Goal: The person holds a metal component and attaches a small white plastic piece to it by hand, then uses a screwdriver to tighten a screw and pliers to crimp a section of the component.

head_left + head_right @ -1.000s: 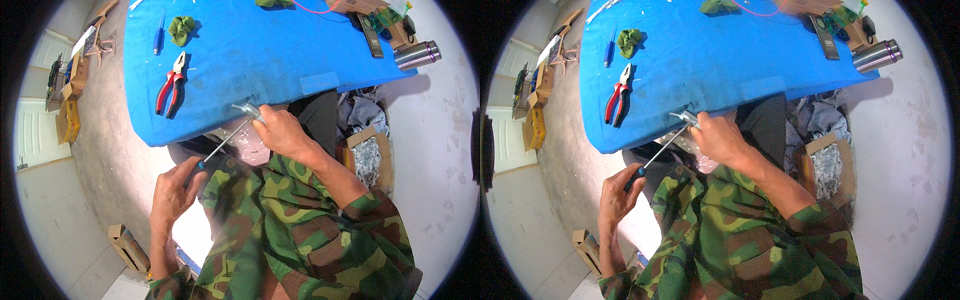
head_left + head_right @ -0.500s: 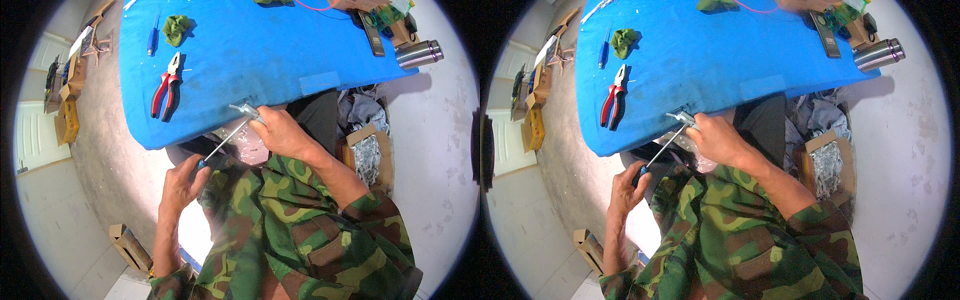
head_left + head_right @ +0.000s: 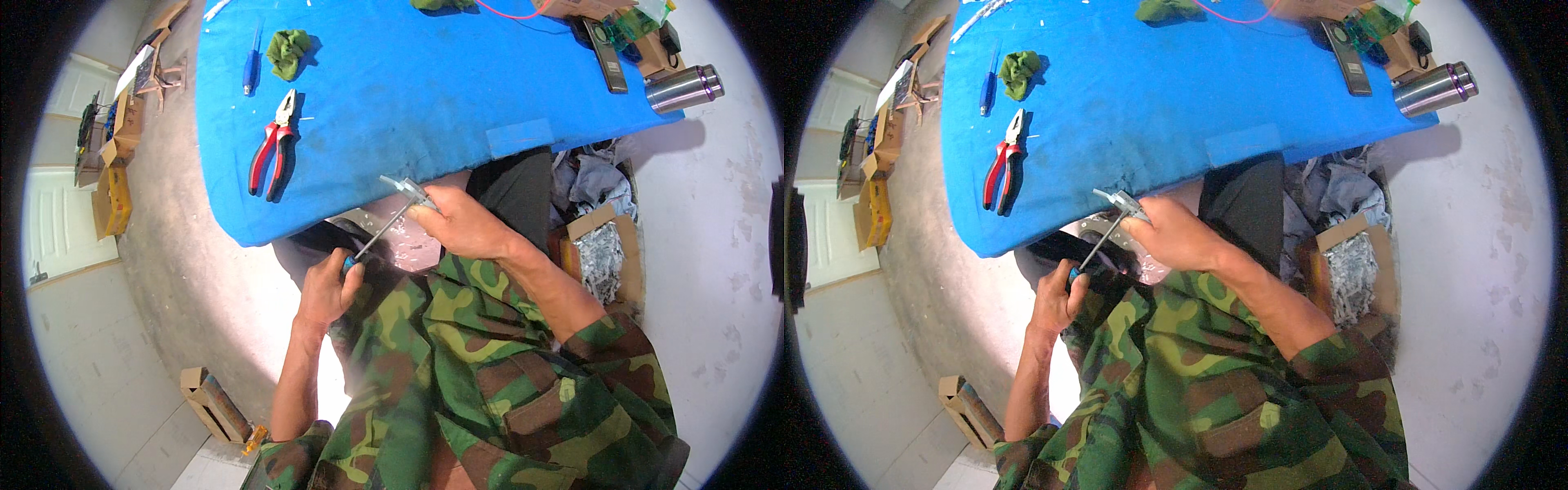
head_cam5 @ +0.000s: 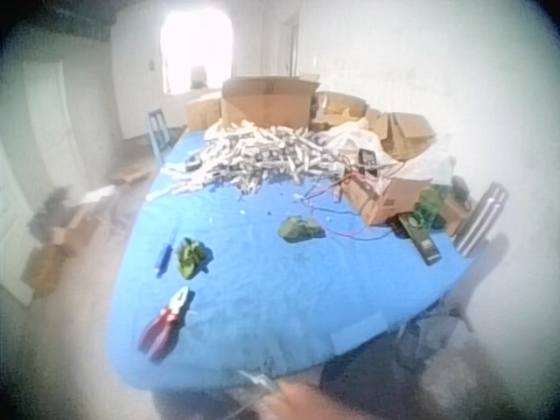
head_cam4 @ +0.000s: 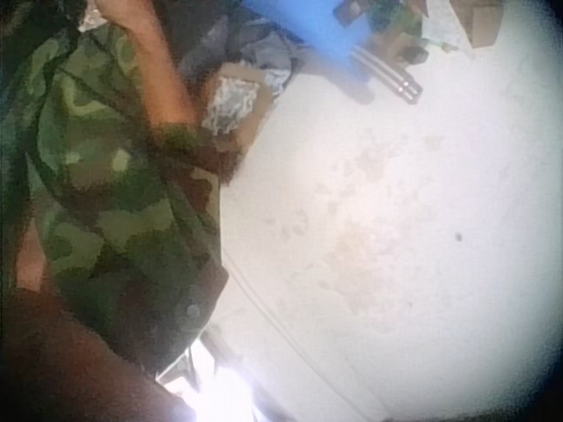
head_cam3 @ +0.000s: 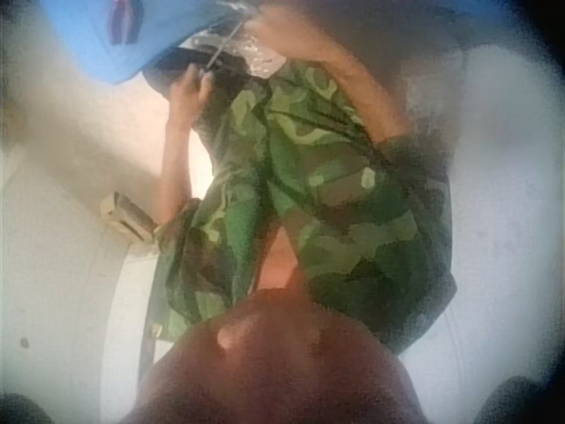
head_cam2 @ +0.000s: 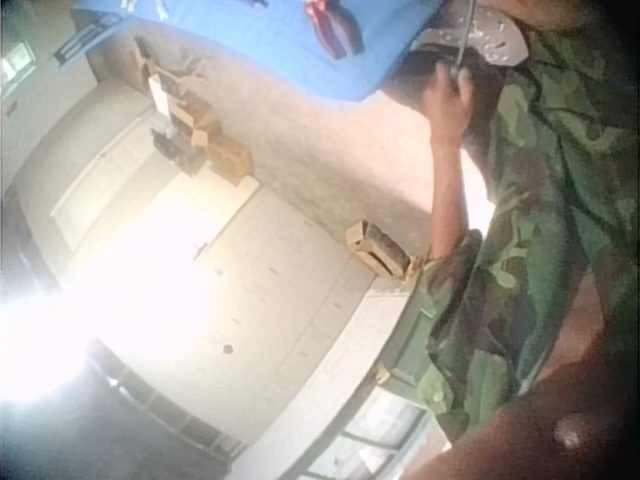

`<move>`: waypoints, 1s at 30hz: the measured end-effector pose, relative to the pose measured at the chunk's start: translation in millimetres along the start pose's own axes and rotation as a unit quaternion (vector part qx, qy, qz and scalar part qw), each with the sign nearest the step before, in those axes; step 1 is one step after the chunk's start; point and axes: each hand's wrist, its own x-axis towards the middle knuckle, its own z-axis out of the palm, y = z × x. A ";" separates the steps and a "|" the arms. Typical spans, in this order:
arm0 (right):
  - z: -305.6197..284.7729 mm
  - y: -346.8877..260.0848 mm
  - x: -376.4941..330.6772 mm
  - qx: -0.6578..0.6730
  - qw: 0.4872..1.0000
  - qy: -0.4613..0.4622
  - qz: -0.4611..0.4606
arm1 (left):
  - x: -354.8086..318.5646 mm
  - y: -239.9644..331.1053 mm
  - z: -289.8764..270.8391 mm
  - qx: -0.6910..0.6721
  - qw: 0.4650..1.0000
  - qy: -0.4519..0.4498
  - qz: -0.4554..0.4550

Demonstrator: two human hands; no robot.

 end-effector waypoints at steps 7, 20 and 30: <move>-1.0 -13.3 -8.4 0.118 0.992 -0.034 0.013 | 1.7 -1.2 19.6 -0.012 0.999 0.027 0.014; 10.7 1.3 -27.5 0.060 0.996 0.061 -0.034 | -13.8 16.2 30.0 0.018 0.997 0.071 0.015; -6.0 15.9 -44.9 0.428 0.903 0.002 0.025 | -62.8 37.5 10.9 0.063 0.989 0.137 -0.006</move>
